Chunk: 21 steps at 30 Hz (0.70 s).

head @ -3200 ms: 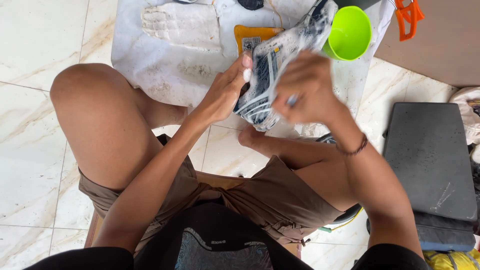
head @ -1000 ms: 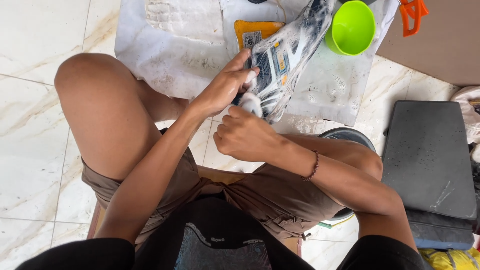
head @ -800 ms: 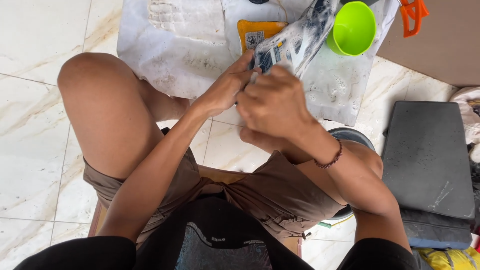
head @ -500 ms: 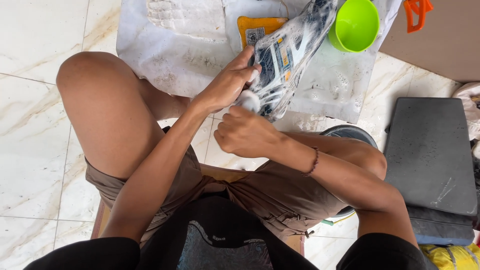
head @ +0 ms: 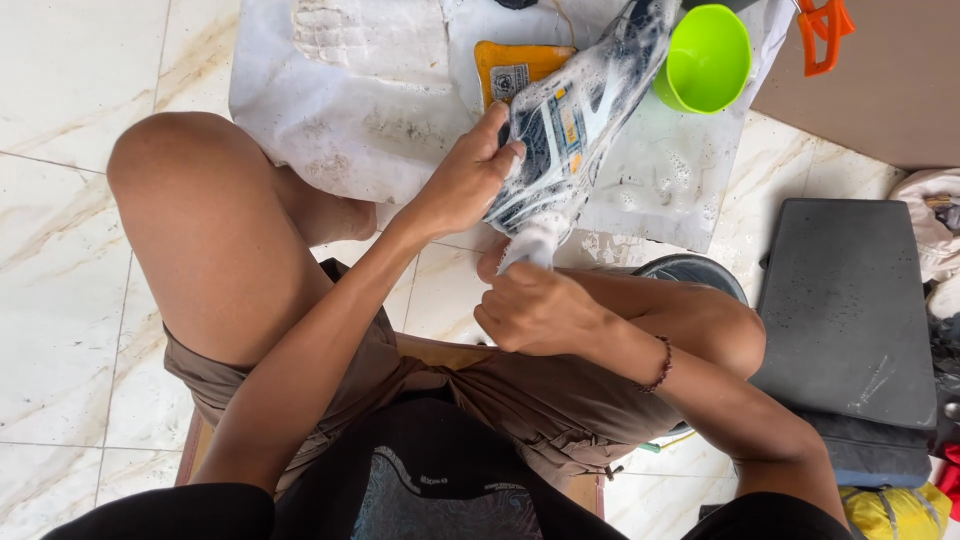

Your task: The person sits on the floor and cleans a blue and yellow sneaker. They pour water from a green cup onto the shoe, then scrub it with a brush, focusing on the upper and sole areas.

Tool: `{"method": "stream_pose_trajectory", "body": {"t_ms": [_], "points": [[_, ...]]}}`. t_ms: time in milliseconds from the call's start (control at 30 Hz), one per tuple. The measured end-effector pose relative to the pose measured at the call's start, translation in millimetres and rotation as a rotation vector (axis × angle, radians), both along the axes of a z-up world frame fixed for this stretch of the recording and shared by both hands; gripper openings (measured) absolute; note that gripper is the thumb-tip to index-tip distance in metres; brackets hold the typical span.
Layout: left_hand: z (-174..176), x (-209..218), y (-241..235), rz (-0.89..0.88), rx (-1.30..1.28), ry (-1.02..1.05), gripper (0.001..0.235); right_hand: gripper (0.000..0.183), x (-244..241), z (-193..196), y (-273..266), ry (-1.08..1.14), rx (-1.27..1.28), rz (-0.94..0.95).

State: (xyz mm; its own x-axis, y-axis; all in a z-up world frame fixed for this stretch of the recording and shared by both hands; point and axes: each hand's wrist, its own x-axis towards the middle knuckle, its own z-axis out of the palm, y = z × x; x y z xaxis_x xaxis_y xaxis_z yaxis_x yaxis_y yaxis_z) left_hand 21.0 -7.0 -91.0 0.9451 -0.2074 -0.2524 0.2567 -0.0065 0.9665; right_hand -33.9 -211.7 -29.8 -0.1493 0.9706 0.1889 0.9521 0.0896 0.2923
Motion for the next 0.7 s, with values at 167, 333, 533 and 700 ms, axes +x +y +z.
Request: {"method": "stream_pose_trajectory", "body": {"t_ms": [167,333,533,700], "points": [[30.4,-6.2,1.6,0.094,-0.037,-0.146,0.018,0.047,44.0,59.5,0.4,0.235,0.379,-0.292],[20.9,-4.6,-17.7,0.222,-0.076,-0.260,0.009,0.036,15.1,27.5,9.5,-0.022,0.295,-0.177],[40.2,11.3,-14.2,0.370,-0.025,-0.386,0.011,0.032,48.0,66.4,13.8,0.026,0.414,-0.232],[40.9,18.2,-11.0,0.505,-0.024,-0.448,0.009,0.040,46.8,49.3,31.0,-0.006,0.487,-0.254]]}}
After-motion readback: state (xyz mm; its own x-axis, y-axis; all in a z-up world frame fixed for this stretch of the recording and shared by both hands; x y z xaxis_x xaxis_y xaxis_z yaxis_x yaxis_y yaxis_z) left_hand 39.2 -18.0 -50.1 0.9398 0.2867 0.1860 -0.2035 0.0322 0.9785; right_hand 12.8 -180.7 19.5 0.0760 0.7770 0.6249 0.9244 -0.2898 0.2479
